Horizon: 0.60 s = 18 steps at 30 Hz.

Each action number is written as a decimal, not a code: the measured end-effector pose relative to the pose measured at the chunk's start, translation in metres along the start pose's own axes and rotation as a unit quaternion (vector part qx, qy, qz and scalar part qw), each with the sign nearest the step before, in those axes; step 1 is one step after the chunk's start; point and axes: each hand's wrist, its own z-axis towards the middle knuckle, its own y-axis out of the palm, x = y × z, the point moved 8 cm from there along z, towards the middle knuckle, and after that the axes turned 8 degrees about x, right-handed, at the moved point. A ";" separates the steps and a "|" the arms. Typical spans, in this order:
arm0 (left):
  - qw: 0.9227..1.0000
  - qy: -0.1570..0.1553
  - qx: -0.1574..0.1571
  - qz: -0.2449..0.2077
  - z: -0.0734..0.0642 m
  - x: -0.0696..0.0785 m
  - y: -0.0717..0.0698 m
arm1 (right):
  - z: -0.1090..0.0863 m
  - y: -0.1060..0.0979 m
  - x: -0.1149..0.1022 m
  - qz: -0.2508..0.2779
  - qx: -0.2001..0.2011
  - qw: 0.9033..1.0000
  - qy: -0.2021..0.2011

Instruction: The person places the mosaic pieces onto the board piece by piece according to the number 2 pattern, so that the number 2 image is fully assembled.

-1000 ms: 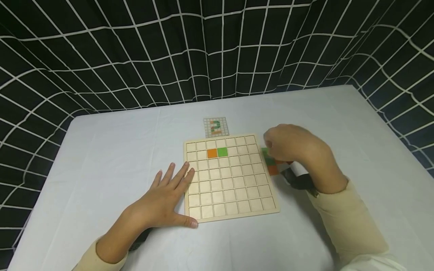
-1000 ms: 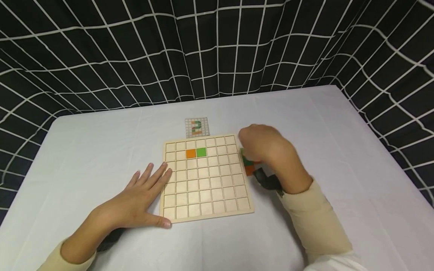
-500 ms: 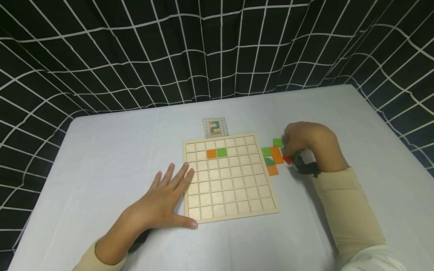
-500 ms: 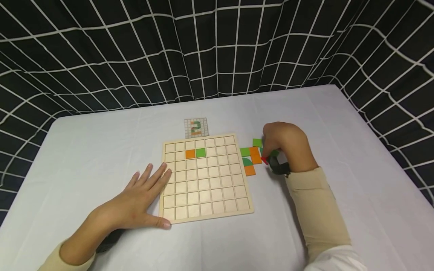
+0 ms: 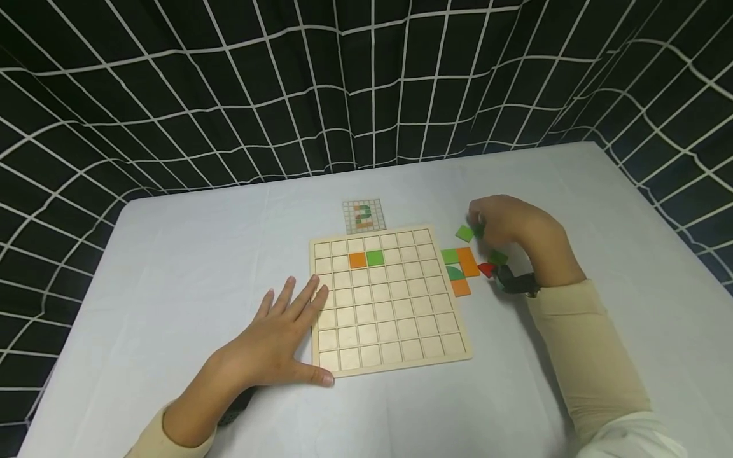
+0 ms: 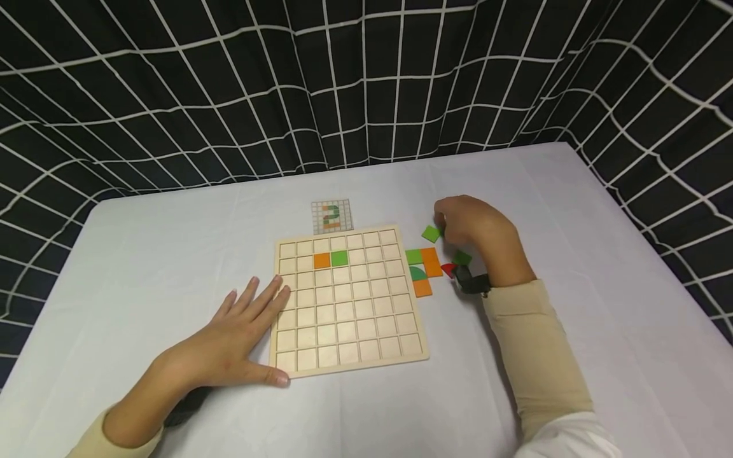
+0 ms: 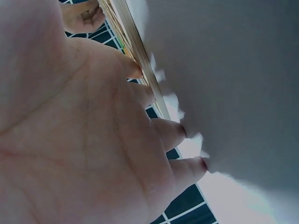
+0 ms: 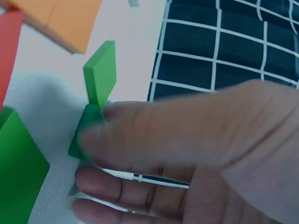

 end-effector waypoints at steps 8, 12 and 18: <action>1.000 0.003 0.004 0.002 0.001 0.001 -0.002 | 0.007 -0.005 -0.004 0.005 0.047 0.999 -0.016; 1.000 0.005 0.005 0.002 0.001 0.001 -0.002 | 0.006 -0.004 -0.005 0.009 0.044 0.999 -0.012; 1.000 0.000 0.002 0.003 0.001 0.000 0.000 | 0.005 -0.002 -0.009 0.014 0.033 0.999 -0.016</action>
